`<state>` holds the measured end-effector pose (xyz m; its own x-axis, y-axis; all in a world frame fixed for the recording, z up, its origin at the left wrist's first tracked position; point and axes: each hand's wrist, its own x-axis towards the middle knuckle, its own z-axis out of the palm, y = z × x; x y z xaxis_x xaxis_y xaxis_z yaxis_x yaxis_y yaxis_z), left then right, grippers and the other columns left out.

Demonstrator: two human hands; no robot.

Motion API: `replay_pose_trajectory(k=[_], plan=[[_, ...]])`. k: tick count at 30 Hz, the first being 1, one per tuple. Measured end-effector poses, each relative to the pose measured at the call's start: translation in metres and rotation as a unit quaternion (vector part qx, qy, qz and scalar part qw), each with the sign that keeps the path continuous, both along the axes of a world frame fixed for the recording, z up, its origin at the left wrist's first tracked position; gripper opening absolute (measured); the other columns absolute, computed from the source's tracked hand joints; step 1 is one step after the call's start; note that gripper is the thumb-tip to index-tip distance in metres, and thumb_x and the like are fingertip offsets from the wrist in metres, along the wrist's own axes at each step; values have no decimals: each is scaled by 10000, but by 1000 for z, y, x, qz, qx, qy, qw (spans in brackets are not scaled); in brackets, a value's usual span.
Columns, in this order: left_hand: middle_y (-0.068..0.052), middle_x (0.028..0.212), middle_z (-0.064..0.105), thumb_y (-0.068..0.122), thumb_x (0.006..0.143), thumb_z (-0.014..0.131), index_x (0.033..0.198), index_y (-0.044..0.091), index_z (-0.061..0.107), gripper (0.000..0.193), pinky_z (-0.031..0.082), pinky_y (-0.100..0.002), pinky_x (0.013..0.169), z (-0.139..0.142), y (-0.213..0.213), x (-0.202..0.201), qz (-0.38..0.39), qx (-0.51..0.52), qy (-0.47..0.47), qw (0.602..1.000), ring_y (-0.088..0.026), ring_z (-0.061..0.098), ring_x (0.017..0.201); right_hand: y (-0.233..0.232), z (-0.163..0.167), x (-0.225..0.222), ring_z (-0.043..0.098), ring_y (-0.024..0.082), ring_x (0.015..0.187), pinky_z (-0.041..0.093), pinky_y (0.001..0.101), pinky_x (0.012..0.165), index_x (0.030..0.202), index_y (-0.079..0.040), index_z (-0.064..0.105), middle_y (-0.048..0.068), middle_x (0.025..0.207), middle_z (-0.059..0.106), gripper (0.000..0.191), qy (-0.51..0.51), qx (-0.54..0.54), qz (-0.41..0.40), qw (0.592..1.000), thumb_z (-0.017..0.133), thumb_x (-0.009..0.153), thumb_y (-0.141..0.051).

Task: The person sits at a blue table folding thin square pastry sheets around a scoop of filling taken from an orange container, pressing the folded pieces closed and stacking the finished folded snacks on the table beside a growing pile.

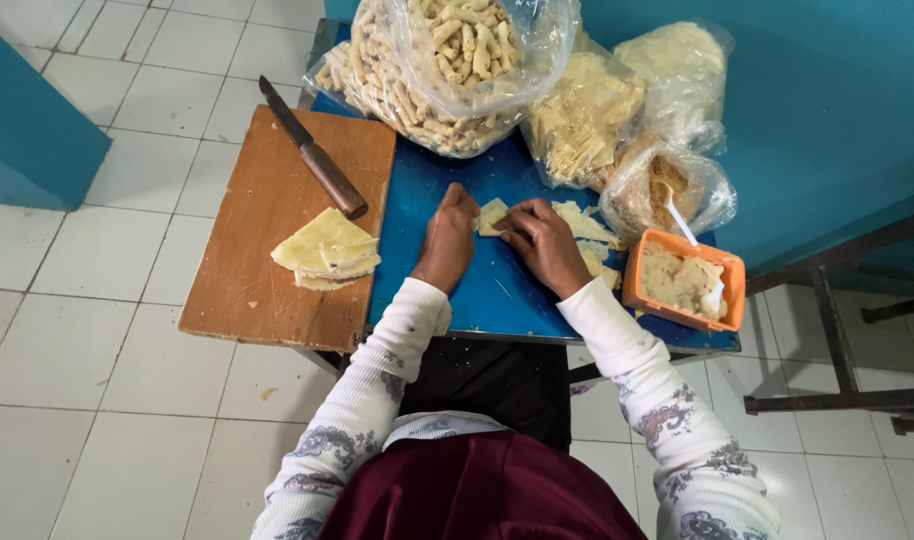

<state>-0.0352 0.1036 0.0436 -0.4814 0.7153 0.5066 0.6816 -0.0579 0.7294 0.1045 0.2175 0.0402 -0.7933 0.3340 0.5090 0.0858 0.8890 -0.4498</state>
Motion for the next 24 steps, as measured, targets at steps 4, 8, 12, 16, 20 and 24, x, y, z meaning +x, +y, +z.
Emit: replay_pose_trajectory(k=[4, 8, 12, 16, 20, 24], plan=[[-227, 1060, 567, -186, 772, 583, 927, -46, 623, 212, 526, -490, 734, -2, 2, -1, 11, 6, 20, 1000, -468, 619, 913, -5, -5, 2, 690, 304, 927, 553, 394, 796, 1008, -55, 755, 101, 1014, 674, 153, 13, 20, -20, 1000, 787, 862, -26], [-228, 1058, 571, -188, 769, 588, 910, -44, 624, 204, 522, -493, 744, -2, 3, 1, 23, 1, 12, 1000, -465, 621, 924, -8, -8, 3, 712, 271, 900, 565, 377, 781, 1031, -43, 739, 116, 1006, 665, 168, 13, -25, -25, 999, 771, 868, -13], [-233, 1055, 562, -173, 777, 591, 917, -50, 621, 190, 519, -497, 748, 0, 3, 3, 30, -5, 9, 1000, -463, 618, 943, -7, -9, 3, 710, 259, 874, 562, 361, 747, 1017, -44, 739, 113, 985, 679, 159, 5, -48, -46, 998, 777, 867, -9], [-229, 1069, 564, -136, 837, 595, 938, -49, 626, 137, 524, -495, 755, 0, 2, 3, 24, 0, -2, 1000, -454, 623, 949, -5, -11, 6, 707, 248, 818, 545, 344, 690, 1009, -51, 748, 110, 969, 700, 164, 4, -78, -69, 995, 793, 856, -11], [-231, 1074, 561, -127, 848, 598, 948, -53, 631, 129, 523, -496, 760, 1, 2, 3, 22, 1, -1, 1000, -454, 620, 957, -6, -12, 13, 719, 237, 821, 548, 329, 697, 1015, -65, 761, 103, 965, 709, 183, 4, -94, -85, 992, 786, 844, -4], [-229, 1092, 554, -157, 837, 566, 966, -54, 636, 179, 533, -484, 769, 1, 4, 4, 33, -15, 6, 999, -443, 623, 970, -11, -13, 21, 728, 229, 852, 556, 318, 725, 1013, -60, 749, 96, 994, 717, 161, 14, -95, -69, 993, 771, 866, 0]])
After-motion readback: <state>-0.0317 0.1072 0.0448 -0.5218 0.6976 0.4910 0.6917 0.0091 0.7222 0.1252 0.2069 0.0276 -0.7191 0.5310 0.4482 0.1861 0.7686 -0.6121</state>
